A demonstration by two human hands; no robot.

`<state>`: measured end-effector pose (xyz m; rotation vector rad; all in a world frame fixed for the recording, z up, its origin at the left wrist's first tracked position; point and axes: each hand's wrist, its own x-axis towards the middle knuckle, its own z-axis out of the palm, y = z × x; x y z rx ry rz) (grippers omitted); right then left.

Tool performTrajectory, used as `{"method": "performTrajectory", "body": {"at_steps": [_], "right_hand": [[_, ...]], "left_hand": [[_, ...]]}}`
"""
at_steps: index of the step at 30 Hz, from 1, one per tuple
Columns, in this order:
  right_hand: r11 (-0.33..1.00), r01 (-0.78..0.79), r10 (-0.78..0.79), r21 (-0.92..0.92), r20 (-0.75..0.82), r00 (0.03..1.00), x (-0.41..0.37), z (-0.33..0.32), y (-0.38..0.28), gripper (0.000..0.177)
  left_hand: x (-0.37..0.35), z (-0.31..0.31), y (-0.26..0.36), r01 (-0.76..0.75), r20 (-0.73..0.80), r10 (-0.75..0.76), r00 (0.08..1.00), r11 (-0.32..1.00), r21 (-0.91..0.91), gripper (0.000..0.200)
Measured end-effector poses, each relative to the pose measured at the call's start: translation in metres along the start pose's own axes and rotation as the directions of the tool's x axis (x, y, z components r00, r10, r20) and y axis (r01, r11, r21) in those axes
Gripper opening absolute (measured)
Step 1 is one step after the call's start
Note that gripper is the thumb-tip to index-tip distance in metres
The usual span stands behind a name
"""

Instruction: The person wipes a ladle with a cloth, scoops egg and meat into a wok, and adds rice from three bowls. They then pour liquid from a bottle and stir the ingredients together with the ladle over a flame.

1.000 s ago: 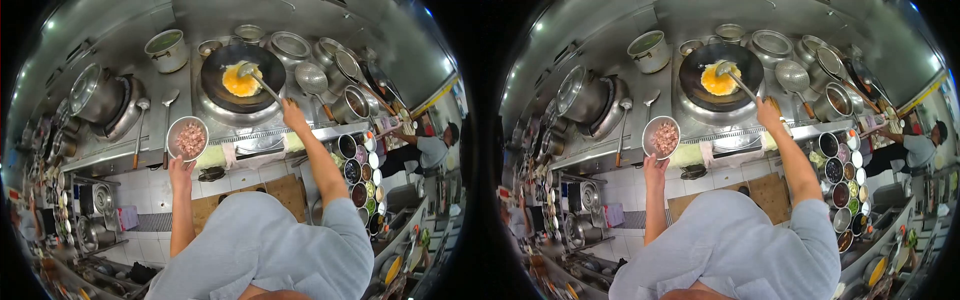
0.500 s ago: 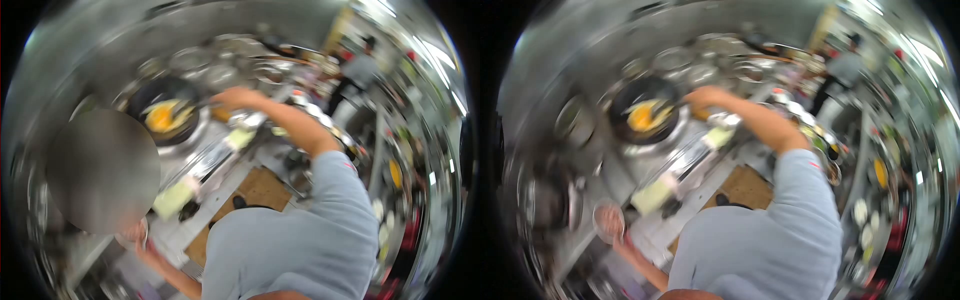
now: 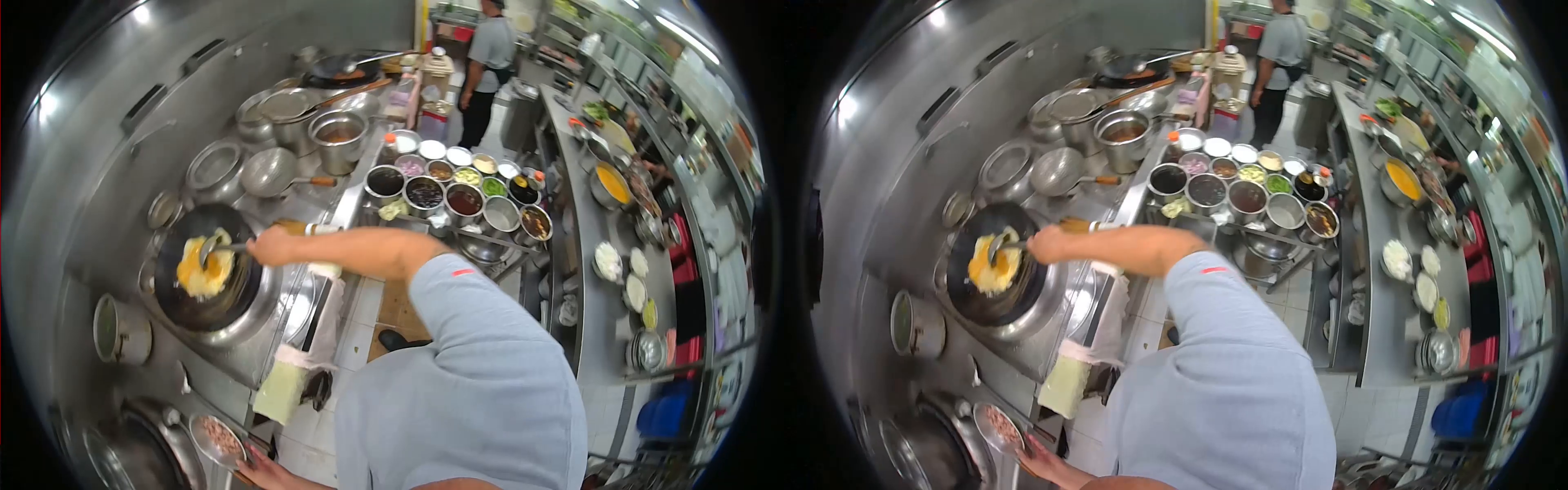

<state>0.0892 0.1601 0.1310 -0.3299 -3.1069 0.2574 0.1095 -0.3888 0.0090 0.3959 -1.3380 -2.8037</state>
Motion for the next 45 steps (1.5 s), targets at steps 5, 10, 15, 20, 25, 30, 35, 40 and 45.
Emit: {"method": "performTrajectory", "body": {"at_steps": [5,10,15,20,25,30,35,40,45], "right_hand": [[0.908,-0.014,-0.133,0.420,0.319,0.939,0.005,-0.043,0.033,0.064],[0.927,0.040,-0.092,0.372,0.123,0.988,0.074,0.058,0.046,0.051],[0.995,-0.005,0.006,-0.105,0.012,1.000,0.035,0.014,0.027,0.050],[0.955,0.174,-0.118,-0.240,0.231,0.966,-0.003,-0.094,0.028,0.055],[0.966,0.206,-0.193,-0.155,0.094,0.977,0.051,-0.011,0.044,0.057],[0.963,0.032,-0.020,-0.269,0.046,0.999,0.042,-0.010,0.022,0.057],[0.937,0.149,-0.074,-0.317,0.238,0.968,0.002,-0.093,0.024,0.057],[0.976,0.134,-0.115,-0.172,0.114,0.987,0.056,-0.021,0.040,0.057],[0.967,0.046,-0.024,-0.249,0.089,0.996,0.038,-0.029,0.032,0.058]], "left_hand": [[-0.043,0.050,-0.006,-0.044,0.000,0.045,0.999,0.973,0.226,0.032],[-0.065,0.071,-0.019,0.027,-0.098,-0.020,0.995,0.997,0.071,0.028],[-0.090,0.074,-0.026,0.043,-0.102,-0.034,0.994,0.996,0.084,0.025],[-0.105,0.053,-0.044,0.093,-0.180,-0.083,0.980,0.994,0.051,0.031],[-0.107,0.054,-0.064,0.145,-0.170,-0.139,0.976,0.989,0.024,0.035],[-0.112,0.057,-0.058,0.138,-0.147,-0.133,0.980,0.990,0.024,0.031],[-0.125,0.053,-0.051,0.113,-0.247,-0.090,0.965,0.991,0.079,0.029],[-0.120,0.045,-0.052,0.096,-0.206,-0.076,0.975,0.991,0.088,0.028],[-0.128,0.063,-0.032,0.059,-0.271,-0.027,0.962,0.992,0.109,0.018]]}}
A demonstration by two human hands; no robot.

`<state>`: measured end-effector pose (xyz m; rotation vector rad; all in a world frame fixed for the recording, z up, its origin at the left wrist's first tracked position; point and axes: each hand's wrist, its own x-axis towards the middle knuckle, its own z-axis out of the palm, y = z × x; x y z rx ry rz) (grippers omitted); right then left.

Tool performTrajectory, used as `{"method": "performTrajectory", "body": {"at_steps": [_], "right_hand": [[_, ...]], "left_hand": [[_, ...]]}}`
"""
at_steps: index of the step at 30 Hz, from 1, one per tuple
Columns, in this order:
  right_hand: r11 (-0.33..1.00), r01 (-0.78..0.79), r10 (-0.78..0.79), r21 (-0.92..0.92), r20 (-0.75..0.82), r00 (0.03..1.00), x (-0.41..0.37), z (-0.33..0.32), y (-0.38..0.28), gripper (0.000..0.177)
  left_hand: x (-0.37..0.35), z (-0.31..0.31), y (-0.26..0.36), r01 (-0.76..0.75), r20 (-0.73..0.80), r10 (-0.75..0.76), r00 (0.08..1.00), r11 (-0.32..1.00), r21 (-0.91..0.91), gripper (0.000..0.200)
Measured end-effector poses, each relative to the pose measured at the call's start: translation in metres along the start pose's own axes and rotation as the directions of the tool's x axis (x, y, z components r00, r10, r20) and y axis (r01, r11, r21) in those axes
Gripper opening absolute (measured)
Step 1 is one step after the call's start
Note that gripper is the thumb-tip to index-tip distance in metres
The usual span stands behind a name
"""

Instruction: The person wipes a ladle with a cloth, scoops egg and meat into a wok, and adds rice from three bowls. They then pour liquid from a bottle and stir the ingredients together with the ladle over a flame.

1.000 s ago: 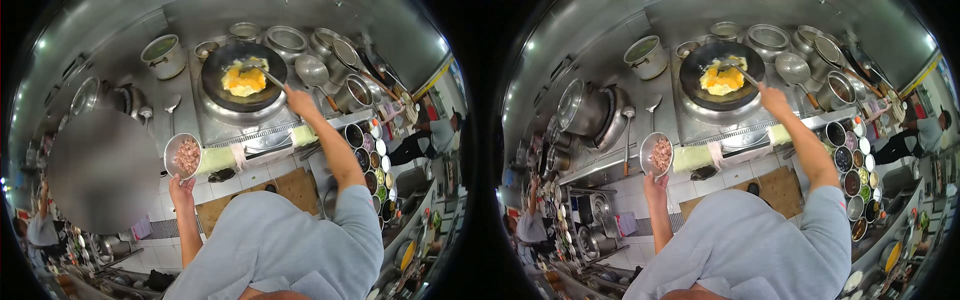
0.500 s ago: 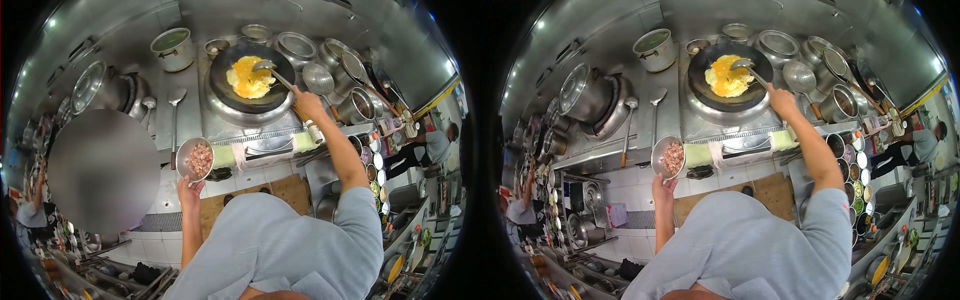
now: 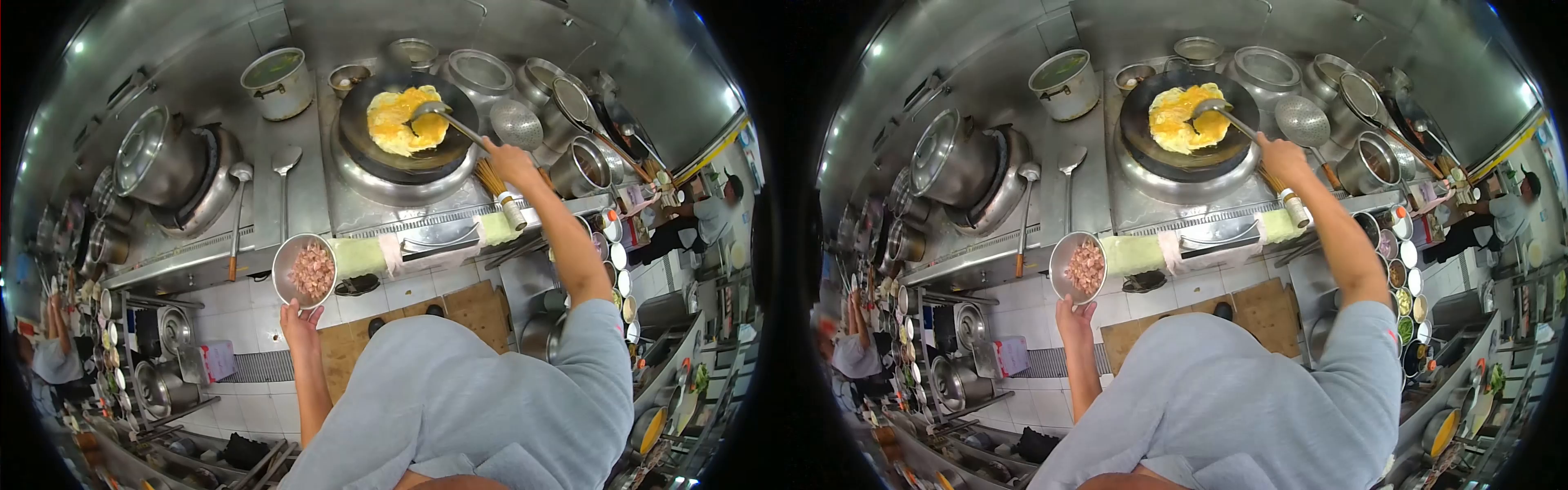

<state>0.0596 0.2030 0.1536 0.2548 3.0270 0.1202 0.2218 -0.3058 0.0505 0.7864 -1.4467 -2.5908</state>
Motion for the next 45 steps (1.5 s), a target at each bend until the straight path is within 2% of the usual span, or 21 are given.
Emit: {"method": "performTrajectory", "body": {"at_steps": [3,5,6,8,12,14,17,20,23,24,25,26,27,28,31,34,37,40,43,45], "right_hand": [[0.997,0.075,-0.071,-0.022,0.130,0.989,-0.033,-0.050,0.008,0.062],[0.987,0.157,-0.161,0.037,0.191,0.968,-0.042,-0.074,0.003,0.064],[0.978,0.195,-0.204,0.073,0.156,0.966,-0.033,-0.067,0.002,0.065],[0.952,0.272,-0.285,0.140,0.079,0.955,-0.001,-0.029,-0.005,0.068],[0.977,0.066,-0.073,0.205,0.030,0.997,0.028,0.028,-0.029,0.066],[0.978,-0.034,0.021,0.207,0.066,0.998,0.024,0.043,-0.031,0.062],[0.970,-0.027,0.048,0.241,-0.081,0.996,0.007,0.079,0.000,0.066],[0.783,-0.059,-0.041,0.619,0.146,0.988,-0.023,0.045,0.023,0.069],[0.538,-0.271,-0.165,0.799,0.414,0.895,-0.003,0.041,0.027,0.071],[0.575,-0.246,-0.128,0.780,0.382,0.915,0.001,0.044,0.020,0.072],[0.707,-0.096,-0.067,0.701,0.201,0.977,0.014,0.069,0.021,0.069],[0.818,0.033,-0.040,0.574,0.001,0.999,0.034,0.110,0.019,0.067],[0.902,0.126,-0.045,0.412,-0.201,0.979,0.034,0.114,0.005,0.064],[0.939,0.022,0.034,0.343,-0.158,0.987,0.028,0.115,0.004,0.064],[0.946,-0.157,0.149,0.283,0.049,0.988,-0.027,0.056,0.001,0.063],[0.966,-0.014,-0.027,0.259,0.156,0.987,-0.070,-0.009,0.014,0.061],[0.947,0.263,-0.276,0.183,0.053,0.960,-0.055,-0.019,0.012,0.063],[0.973,0.178,-0.188,0.148,0.058,0.980,-0.017,-0.012,-0.028,0.063],[0.995,0.099,-0.098,0.014,-0.080,0.992,0.022,0.040,-0.030,0.065],[0.998,0.064,-0.064,-0.001,-0.040,0.997,0.010,0.028,-0.022,0.064]], "left_hand": [[-0.003,-0.008,0.003,-0.026,-0.019,0.027,0.999,0.999,0.036,0.014],[0.005,-0.018,-0.003,-0.022,0.010,0.021,1.000,0.998,0.060,0.024],[0.008,-0.019,-0.004,-0.021,0.027,0.019,0.999,0.997,0.074,0.030],[0.012,-0.015,-0.005,-0.020,0.052,0.015,0.999,0.996,0.086,0.029],[0.017,-0.003,-0.005,-0.008,0.129,-0.003,0.992,0.997,0.082,0.030],[0.010,0.009,0.001,-0.015,0.112,0.007,0.994,0.998,0.064,0.017],[0.001,0.008,0.004,-0.015,0.083,0.008,0.997,0.997,0.078,0.013],[-0.002,0.001,-0.002,-0.015,0.062,0.011,0.998,0.998,0.069,0.015],[0.005,0.001,-0.006,-0.007,0.080,0.002,0.997,0.998,0.063,0.017],[0.007,0.003,-0.009,-0.005,0.090,-0.001,0.996,0.998,0.059,0.018],[0.008,0.004,-0.009,0.002,0.104,-0.008,0.995,0.999,0.051,0.018],[0.011,0.006,-0.007,0.006,0.119,-0.011,0.993,0.999,0.046,0.018],[0.012,0.008,-0.002,0.005,0.135,-0.012,0.991,0.999,0.047,0.018],[0.010,0.009,0.001,-0.016,0.126,0.011,0.992,0.999,0.046,0.018],[0.003,0.015,0.009,-0.069,0.102,0.063,0.993,0.996,0.060,0.016],[-0.002,0.007,0.005,-0.078,0.070,0.072,0.995,0.994,0.082,0.016],[0.003,0.003,0.001,-0.083,0.085,0.076,0.993,0.993,0.080,0.017],[0.005,0.002,-0.006,-0.056,0.104,0.048,0.993,0.995,0.080,0.019],[0.018,0.013,-0.002,-0.054,0.118,0.049,0.992,0.998,0.045,0.020],[0.007,0.010,-0.001,-0.057,0.106,0.053,0.993,0.998,0.036,0.020]]}}
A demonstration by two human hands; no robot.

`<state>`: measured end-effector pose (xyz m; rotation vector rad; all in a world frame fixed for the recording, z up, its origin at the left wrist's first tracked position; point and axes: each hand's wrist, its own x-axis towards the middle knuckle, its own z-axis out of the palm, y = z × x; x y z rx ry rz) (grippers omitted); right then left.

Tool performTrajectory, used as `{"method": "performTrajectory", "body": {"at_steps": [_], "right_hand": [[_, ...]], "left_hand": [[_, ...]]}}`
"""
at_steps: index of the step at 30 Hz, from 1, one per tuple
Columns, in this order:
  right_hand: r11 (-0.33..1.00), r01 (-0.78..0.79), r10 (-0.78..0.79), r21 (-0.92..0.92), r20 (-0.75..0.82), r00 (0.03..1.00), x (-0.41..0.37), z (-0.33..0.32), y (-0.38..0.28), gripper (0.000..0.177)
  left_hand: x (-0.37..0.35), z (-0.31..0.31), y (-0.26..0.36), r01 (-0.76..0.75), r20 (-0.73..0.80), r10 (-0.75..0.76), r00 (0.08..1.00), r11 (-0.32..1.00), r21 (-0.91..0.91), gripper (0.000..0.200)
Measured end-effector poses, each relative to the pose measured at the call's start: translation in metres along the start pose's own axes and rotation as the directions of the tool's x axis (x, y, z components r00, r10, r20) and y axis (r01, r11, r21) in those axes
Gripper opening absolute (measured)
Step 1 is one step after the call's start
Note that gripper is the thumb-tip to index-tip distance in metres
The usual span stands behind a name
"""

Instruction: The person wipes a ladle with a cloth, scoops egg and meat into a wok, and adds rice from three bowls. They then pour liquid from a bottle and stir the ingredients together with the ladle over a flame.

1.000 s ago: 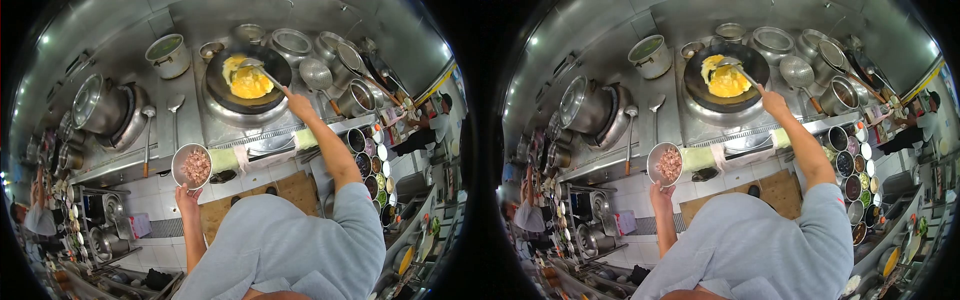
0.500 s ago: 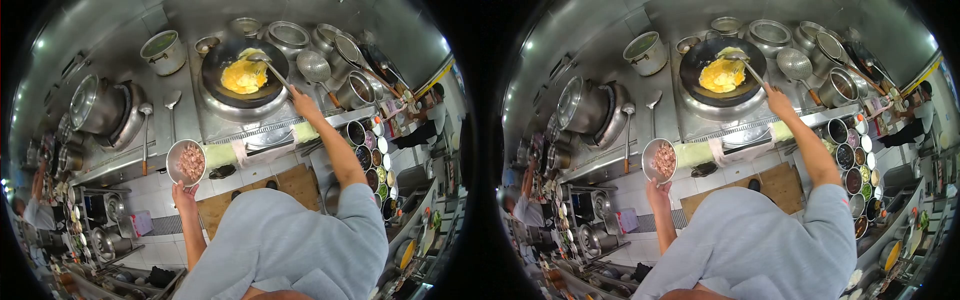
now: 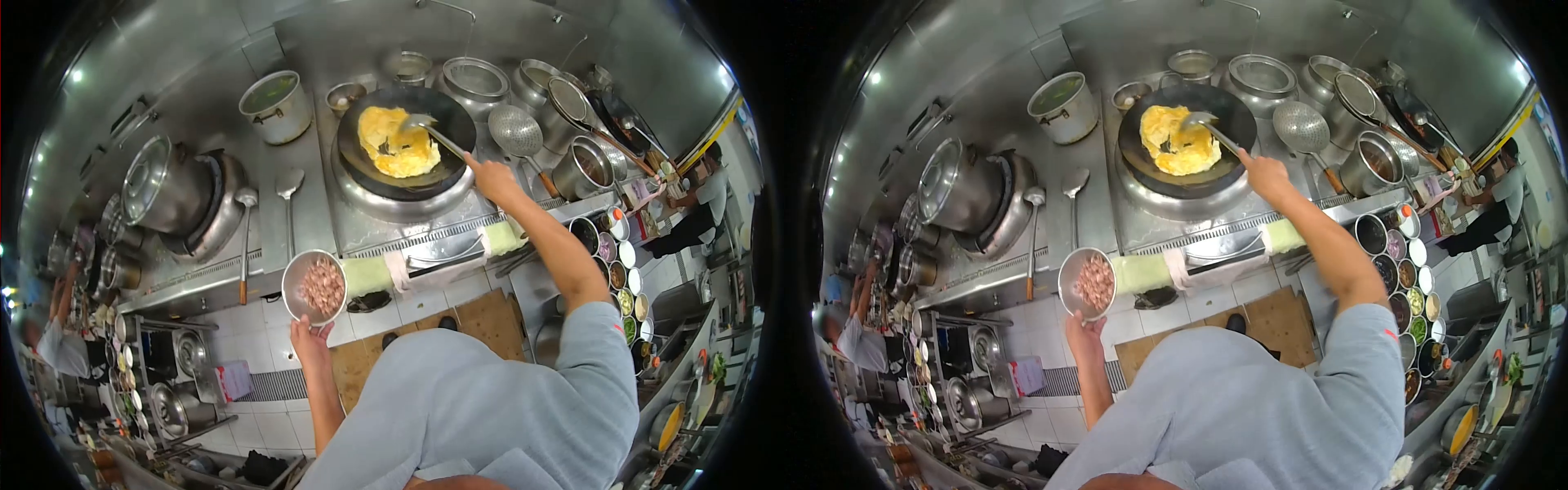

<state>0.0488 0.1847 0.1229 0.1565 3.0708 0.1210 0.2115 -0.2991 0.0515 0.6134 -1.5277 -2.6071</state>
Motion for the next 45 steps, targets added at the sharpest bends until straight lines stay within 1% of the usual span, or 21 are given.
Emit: {"method": "performTrajectory", "body": {"at_steps": [2,5,8,10,12,13,15,18,19,22,25,28,29,32,35,37,38,40,42,43,45], "right_hand": [[0.998,-0.018,0.024,-0.052,0.104,0.994,-0.039,-0.057,-0.001,0.062],[0.982,0.123,-0.097,-0.143,0.178,0.979,-0.048,-0.091,0.013,0.063],[0.990,0.105,-0.095,-0.089,0.111,0.989,-0.012,-0.070,0.011,0.059],[0.994,0.054,-0.049,-0.097,0.049,0.998,0.013,-0.041,0.012,0.058],[0.993,0.005,-0.004,-0.115,0.006,1.000,0.020,-0.037,0.008,0.058],[0.992,0.021,-0.016,-0.121,0.037,0.999,0.016,-0.036,0.016,0.058],[0.989,0.059,-0.044,-0.133,0.109,0.993,-0.015,-0.075,0.022,0.059],[0.983,0.133,-0.092,-0.130,0.278,0.956,-0.042,-0.125,0.015,0.058],[0.984,0.162,-0.136,-0.077,0.272,0.953,-0.044,-0.133,0.006,0.058],[0.984,0.172,-0.176,0.041,0.122,0.977,-0.006,-0.080,-0.004,0.058],[0.998,0.044,-0.047,0.035,0.065,0.997,0.028,-0.031,-0.014,0.055],[0.990,0.015,-0.010,-0.142,0.036,0.999,0.012,-0.045,-0.002,0.051],[0.984,0.067,-0.058,-0.165,0.056,0.997,-0.003,-0.066,0.005,0.050],[0.978,0.126,-0.081,-0.169,0.250,0.965,-0.036,-0.121,0.016,0.052],[0.982,0.149,-0.122,-0.115,0.210,0.970,-0.010,-0.097,0.018,0.064],[0.996,0.060,-0.054,-0.060,0.099,0.994,0.023,-0.047,0.017,0.065],[0.999,0.019,-0.018,-0.031,0.039,0.999,0.027,-0.044,0.009,0.065],[0.997,-0.004,0.010,-0.071,0.084,0.996,0.026,-0.043,0.009,0.064],[0.992,0.024,-0.006,-0.120,0.152,0.988,0.001,-0.080,0.006,0.063],[0.983,0.097,-0.067,-0.155,0.186,0.980,-0.019,-0.106,0.003,0.055],[0.984,0.139,-0.102,-0.113,0.282,0.954,-0.028,-0.126,0.005,0.061]], "left_hand": [[-0.003,-0.007,0.000,0.005,-0.017,-0.005,1.000,1.000,0.018,0.023],[-0.001,-0.016,-0.009,0.039,-0.045,-0.037,0.998,0.998,0.046,0.030],[0.007,-0.019,-0.016,0.035,-0.056,-0.033,0.998,0.999,0.036,0.028],[0.005,-0.013,-0.009,0.034,-0.044,-0.034,0.998,0.999,-0.002,0.026],[0.005,-0.009,-0.003,0.016,-0.049,-0.017,0.999,1.000,-0.022,0.025],[0.003,-0.011,-0.002,0.005,-0.064,-0.006,0.998,1.000,-0.021,0.025],[0.001,-0.019,-0.001,-0.009,-0.079,0.008,0.997,1.000,-0.011,0.026],[-0.004,-0.027,-0.003,-0.014,-0.080,0.014,0.997,1.000,0.000,0.026],[-0.004,-0.024,-0.002,-0.008,-0.080,0.008,0.997,1.000,0.002,0.026],[0.003,-0.020,-0.006,0.000,-0.042,0.000,0.999,1.000,-0.016,0.027],[0.003,-0.018,-0.006,0.002,-0.015,-0.003,1.000,0.999,-0.038,0.028],[-0.003,-0.018,-0.002,-0.012,-0.031,0.011,0.999,0.999,-0.044,0.030],[-0.006,-0.021,-0.001,-0.015,-0.044,0.014,0.999,0.999,-0.043,0.030],[-0.010,-0.030,-0.005,-0.005,-0.068,0.003,0.998,1.000,-0.020,0.030],[-0.008,-0.029,-0.010,-0.014,-0.042,0.013,0.999,1.000,-0.014,0.027],[-0.008,-0.023,-0.008,-0.013,-0.004,0.013,1.000,1.000,-0.001,0.024],[-0.008,-0.017,-0.005,-0.017,0.017,0.017,1.000,1.000,0.003,0.023],[-0.013,-0.010,0.004,-0.037,0.002,0.037,0.999,0.999,0.015,0.015],[-0.016,-0.013,0.008,-0.060,-0.035,0.061,0.998,0.998,0.033,0.014],[-0.017,-0.017,0.008,-0.065,-0.046,0.067,0.997,0.997,0.043,0.013],[-0.019,-0.023,0.005,-0.077,-0.068,0.081,0.994,0.995,0.057,0.013]]}}
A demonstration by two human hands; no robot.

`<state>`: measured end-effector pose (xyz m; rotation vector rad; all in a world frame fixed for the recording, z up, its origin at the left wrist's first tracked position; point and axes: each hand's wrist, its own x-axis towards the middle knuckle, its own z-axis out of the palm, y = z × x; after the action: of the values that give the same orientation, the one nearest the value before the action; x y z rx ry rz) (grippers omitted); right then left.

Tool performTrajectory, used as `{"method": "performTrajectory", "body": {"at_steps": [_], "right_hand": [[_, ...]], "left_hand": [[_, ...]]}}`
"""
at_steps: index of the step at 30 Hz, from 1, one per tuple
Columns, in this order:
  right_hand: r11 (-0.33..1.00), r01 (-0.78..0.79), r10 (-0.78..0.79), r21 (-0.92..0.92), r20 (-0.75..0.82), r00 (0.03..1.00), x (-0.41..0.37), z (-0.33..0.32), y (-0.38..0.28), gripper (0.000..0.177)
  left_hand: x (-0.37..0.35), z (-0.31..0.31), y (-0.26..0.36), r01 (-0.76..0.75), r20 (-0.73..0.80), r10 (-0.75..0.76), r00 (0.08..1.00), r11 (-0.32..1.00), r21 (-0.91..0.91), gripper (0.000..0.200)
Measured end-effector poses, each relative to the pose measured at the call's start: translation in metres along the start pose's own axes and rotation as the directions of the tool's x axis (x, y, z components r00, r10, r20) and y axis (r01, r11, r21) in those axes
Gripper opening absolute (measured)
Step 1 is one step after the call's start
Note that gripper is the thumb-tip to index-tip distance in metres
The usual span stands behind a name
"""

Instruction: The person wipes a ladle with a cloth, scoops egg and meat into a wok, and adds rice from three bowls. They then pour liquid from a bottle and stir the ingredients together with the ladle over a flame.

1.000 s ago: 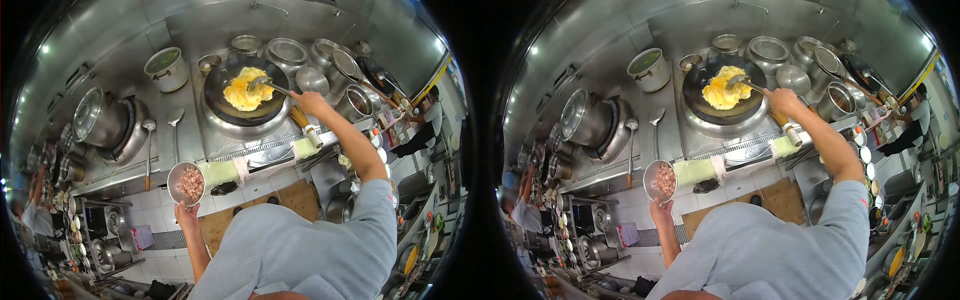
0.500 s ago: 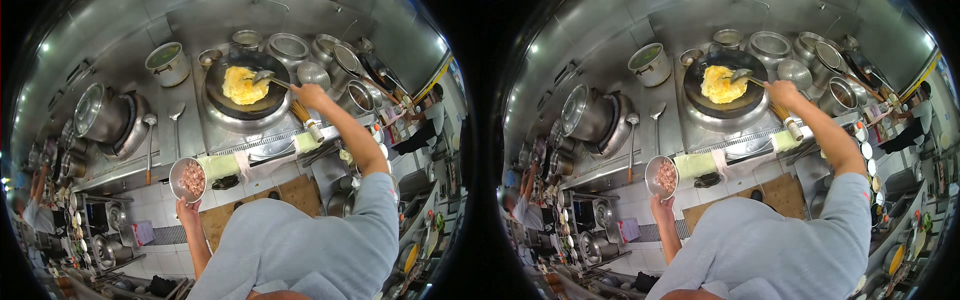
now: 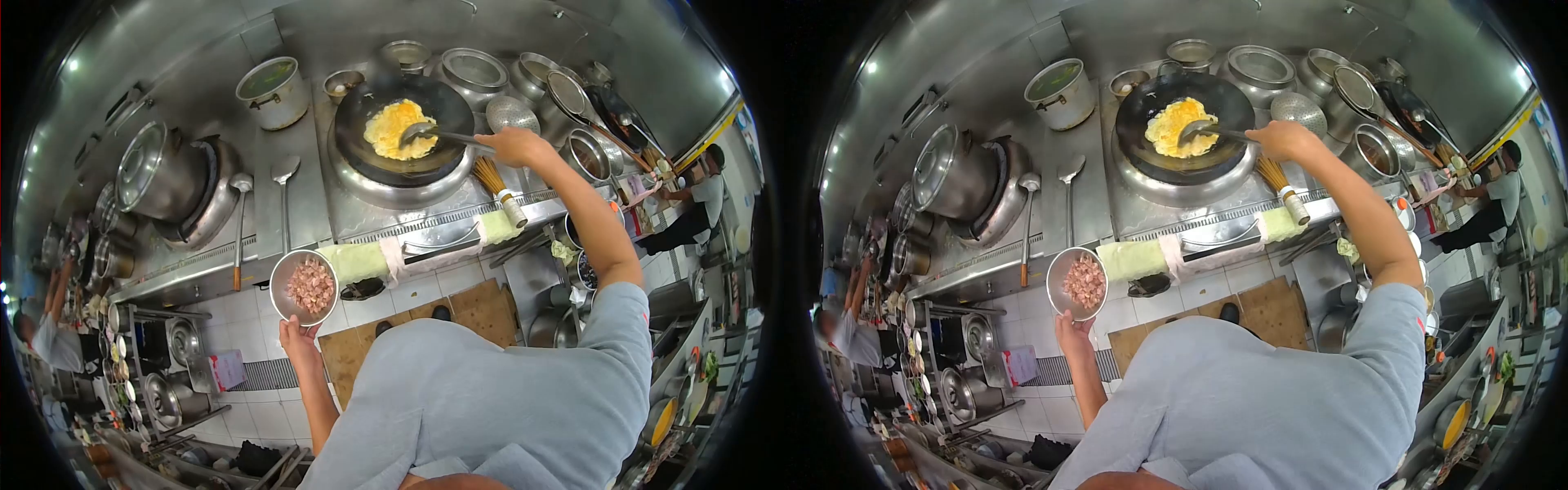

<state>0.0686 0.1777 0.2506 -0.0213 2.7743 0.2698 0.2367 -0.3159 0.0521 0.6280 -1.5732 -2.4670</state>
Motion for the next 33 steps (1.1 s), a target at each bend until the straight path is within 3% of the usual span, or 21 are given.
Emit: {"method": "performTrajectory", "body": {"at_steps": [2,4,6,10,13,16,19,22,25,28,30,33], "right_hand": [[0.997,0.030,-0.034,0.068,0.053,0.998,0.001,-0.006,-0.005,0.065],[0.977,0.056,-0.056,0.207,-0.008,0.998,0.026,0.006,-0.015,0.065],[0.942,0.076,-0.042,0.326,-0.108,0.993,0.081,0.059,-0.010,0.065],[0.961,-0.145,0.189,0.236,-0.174,0.966,0.075,0.087,-0.015,0.061],[0.992,-0.119,0.122,0.033,-0.126,0.985,0.019,0.056,0.001,0.061],[1.000,-0.010,0.008,-0.022,-0.077,0.997,0.002,0.022,-0.002,0.054],[0.992,-0.087,0.102,0.096,-0.164,0.981,0.056,0.049,-0.011,0.052],[0.989,-0.134,0.144,0.062,-0.226,0.963,0.081,0.075,-0.006,0.062],[0.996,-0.081,0.079,-0.020,-0.112,0.991,0.021,0.038,-0.006,0.062],[0.999,0.014,-0.011,0.046,-0.054,0.999,0.006,0.014,-0.005,0.062],[0.990,0.079,-0.074,0.115,-0.054,0.996,0.023,0.013,-0.008,0.065],[0.967,0.008,0.018,0.256,-0.099,0.995,0.069,0.043,-0.020,0.068]], "left_hand": [[0.000,0.001,-0.002,0.018,-0.005,-0.018,1.000,1.000,0.021,0.013],[0.005,0.003,-0.005,0.034,0.031,-0.035,0.999,0.999,0.033,0.013],[0.011,0.000,-0.012,0.057,0.097,-0.059,0.993,0.998,0.032,0.020],[0.004,0.010,-0.002,0.043,0.055,-0.044,0.998,0.999,0.012,0.015],[-0.002,0.003,-0.006,0.042,0.010,-0.042,0.999,0.999,0.018,0.015],[0.001,-0.002,-0.013,0.068,0.022,-0.069,0.997,0.997,0.038,0.014],[0.004,0.009,-0.015,0.075,0.071,-0.078,0.994,0.996,0.041,0.013],[0.007,0.022,-0.005,0.054,0.084,-0.055,0.995,0.998,0.009,0.012],[0.001,0.020,-0.003,0.016,0.042,-0.016,0.999,1.000,-0.003,0.013],[0.002,0.008,-0.013,0.026,0.039,-0.027,0.999,0.999,0.022,0.015],[0.005,0.010,-0.016,0.039,0.072,-0.042,0.997,0.999,0.037,0.016],[0.007,0.018,-0.014,0.056,0.116,-0.058,0.992,0.998,0.018,0.017]]}}
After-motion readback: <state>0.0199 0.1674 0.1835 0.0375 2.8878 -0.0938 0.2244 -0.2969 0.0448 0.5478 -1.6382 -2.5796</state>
